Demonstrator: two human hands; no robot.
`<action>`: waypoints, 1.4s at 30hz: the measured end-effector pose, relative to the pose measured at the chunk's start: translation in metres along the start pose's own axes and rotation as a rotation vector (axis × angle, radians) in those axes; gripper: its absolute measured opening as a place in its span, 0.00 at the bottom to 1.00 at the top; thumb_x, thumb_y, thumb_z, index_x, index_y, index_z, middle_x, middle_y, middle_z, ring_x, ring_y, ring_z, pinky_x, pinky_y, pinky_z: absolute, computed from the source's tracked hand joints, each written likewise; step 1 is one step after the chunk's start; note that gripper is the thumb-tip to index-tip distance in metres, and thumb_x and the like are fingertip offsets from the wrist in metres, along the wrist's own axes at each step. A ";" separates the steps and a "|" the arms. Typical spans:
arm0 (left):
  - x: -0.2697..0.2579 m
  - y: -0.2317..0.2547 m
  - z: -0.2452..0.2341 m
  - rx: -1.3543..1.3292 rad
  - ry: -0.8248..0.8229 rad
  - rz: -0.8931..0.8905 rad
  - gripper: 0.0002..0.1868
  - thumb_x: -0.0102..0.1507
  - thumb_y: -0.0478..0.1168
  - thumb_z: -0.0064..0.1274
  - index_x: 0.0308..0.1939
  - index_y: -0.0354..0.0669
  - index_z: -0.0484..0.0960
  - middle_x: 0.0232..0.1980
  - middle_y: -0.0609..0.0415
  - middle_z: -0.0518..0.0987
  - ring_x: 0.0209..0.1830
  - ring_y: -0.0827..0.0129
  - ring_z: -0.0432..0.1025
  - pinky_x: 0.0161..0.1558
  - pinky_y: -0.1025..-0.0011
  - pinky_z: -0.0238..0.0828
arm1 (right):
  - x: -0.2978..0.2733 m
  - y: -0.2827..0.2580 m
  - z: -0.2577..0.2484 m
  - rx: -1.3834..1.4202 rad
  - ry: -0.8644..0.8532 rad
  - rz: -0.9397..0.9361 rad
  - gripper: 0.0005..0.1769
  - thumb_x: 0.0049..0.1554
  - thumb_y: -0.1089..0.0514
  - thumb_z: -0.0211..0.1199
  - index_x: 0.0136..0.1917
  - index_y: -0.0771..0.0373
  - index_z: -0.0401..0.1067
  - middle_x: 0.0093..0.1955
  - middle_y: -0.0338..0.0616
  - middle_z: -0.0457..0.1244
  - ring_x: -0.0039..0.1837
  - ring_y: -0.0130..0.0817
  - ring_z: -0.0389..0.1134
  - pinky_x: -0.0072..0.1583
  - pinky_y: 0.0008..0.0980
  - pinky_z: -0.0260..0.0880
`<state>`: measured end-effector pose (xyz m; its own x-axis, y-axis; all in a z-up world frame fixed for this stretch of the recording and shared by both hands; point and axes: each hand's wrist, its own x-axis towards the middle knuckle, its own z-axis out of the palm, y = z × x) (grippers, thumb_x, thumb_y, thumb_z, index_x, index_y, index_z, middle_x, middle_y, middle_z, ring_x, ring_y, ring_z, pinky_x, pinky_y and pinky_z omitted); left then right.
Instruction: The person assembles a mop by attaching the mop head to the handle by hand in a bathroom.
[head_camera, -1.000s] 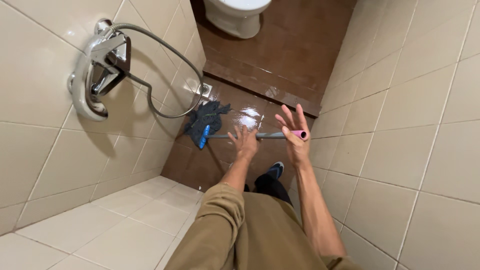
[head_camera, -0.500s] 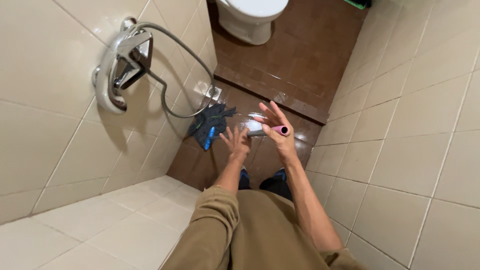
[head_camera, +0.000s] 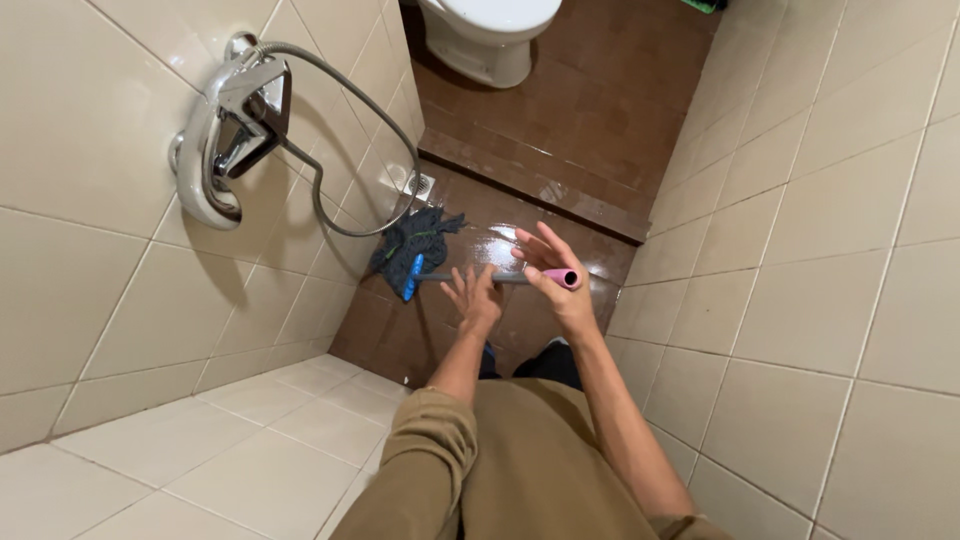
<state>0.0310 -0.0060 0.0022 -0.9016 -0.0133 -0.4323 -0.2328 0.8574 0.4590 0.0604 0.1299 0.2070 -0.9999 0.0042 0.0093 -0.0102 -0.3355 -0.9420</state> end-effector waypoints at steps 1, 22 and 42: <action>0.001 -0.002 0.002 -0.018 0.036 0.024 0.19 0.66 0.49 0.48 0.62 0.66 0.76 0.78 0.43 0.59 0.82 0.40 0.39 0.76 0.35 0.20 | 0.001 -0.002 -0.001 -0.007 0.009 0.019 0.40 0.58 0.64 0.65 0.80 0.63 0.55 0.76 0.57 0.60 0.73 0.48 0.66 0.73 0.44 0.65; -0.023 0.106 0.031 -0.102 0.184 0.128 0.18 0.63 0.39 0.53 0.57 0.54 0.77 0.75 0.43 0.62 0.80 0.35 0.44 0.74 0.32 0.33 | -0.004 -0.085 -0.086 -0.017 0.069 0.055 0.41 0.57 0.67 0.64 0.80 0.63 0.55 0.76 0.52 0.60 0.78 0.45 0.60 0.76 0.42 0.58; -0.079 0.263 0.104 -0.335 0.196 0.552 0.18 0.58 0.31 0.58 0.51 0.46 0.79 0.57 0.50 0.80 0.68 0.40 0.63 0.69 0.41 0.51 | -0.063 -0.201 -0.185 -0.144 0.383 -0.034 0.41 0.50 0.75 0.59 0.77 0.68 0.58 0.74 0.54 0.61 0.75 0.47 0.63 0.75 0.44 0.63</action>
<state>0.0791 0.2742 0.0770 -0.9628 0.2611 0.0694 0.2095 0.5597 0.8018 0.1252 0.3710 0.3334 -0.9260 0.3728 -0.0594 -0.0154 -0.1945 -0.9808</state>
